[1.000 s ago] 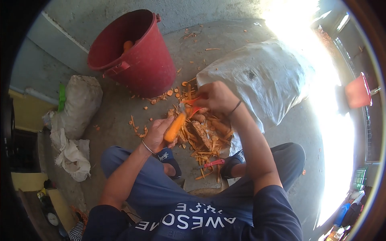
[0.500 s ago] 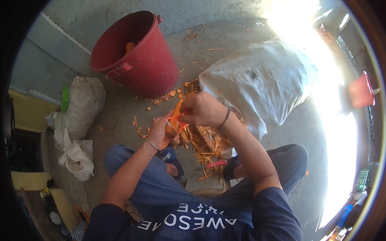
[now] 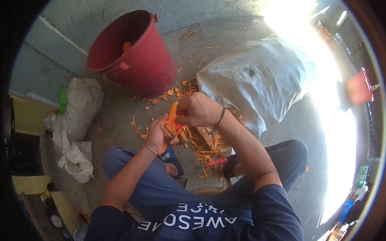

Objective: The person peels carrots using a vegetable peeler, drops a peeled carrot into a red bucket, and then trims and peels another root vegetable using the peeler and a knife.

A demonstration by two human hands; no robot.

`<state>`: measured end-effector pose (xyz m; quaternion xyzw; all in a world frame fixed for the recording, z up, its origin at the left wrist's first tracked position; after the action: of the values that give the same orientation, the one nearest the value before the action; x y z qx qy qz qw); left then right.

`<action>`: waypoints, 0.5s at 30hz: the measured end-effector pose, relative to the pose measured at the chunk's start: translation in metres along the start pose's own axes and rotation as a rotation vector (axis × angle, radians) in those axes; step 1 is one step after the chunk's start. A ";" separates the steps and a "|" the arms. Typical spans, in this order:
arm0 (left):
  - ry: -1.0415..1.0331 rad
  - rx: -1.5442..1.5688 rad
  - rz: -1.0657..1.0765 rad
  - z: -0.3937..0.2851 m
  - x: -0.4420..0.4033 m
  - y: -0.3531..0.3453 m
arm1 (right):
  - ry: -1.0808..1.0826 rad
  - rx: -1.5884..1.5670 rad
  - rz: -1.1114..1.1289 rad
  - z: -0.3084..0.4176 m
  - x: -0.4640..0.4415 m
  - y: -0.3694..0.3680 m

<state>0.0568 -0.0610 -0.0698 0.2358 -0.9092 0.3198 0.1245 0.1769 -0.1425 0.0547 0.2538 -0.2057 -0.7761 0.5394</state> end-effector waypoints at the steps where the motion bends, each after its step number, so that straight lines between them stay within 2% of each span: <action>1: -0.003 -0.047 0.042 0.001 0.002 0.000 | -0.029 0.003 -0.006 -0.008 0.000 0.004; 3: -0.003 -0.099 0.087 -0.001 0.006 -0.004 | -0.060 0.005 -0.017 -0.022 0.000 0.018; 5: 0.089 -0.101 0.151 0.002 0.014 -0.019 | -0.335 -0.060 -0.036 -0.065 0.007 0.039; 6: 0.090 -0.104 0.157 0.003 0.012 -0.017 | -0.338 -0.059 -0.042 -0.075 0.010 0.047; 8: 0.117 -0.135 0.269 0.008 0.011 -0.018 | -0.470 0.162 -0.130 -0.111 0.020 0.067; 11: 0.124 -0.162 0.182 0.003 0.016 -0.026 | -0.578 0.234 -0.192 -0.149 0.040 0.086; 12: 0.119 -0.161 0.180 0.003 0.012 -0.022 | -0.573 0.235 -0.191 -0.144 0.038 0.085; 15: 0.152 -0.026 0.112 0.016 -0.005 -0.002 | -0.413 -0.032 -0.107 -0.093 0.024 0.060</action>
<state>0.0608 -0.0710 -0.0824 0.1580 -0.9130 0.3313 0.1781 0.2710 -0.1889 0.0127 0.0915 -0.2858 -0.8422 0.4479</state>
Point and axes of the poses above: each hand's wrist, its own x-axis away from the middle knuckle, its own y-axis out of the back of the hand, z = x × y, the point moved 10 cm from there along -x, towards the middle knuckle, and after that the axes turned 9 degrees about -y, right-handed, at the moved point
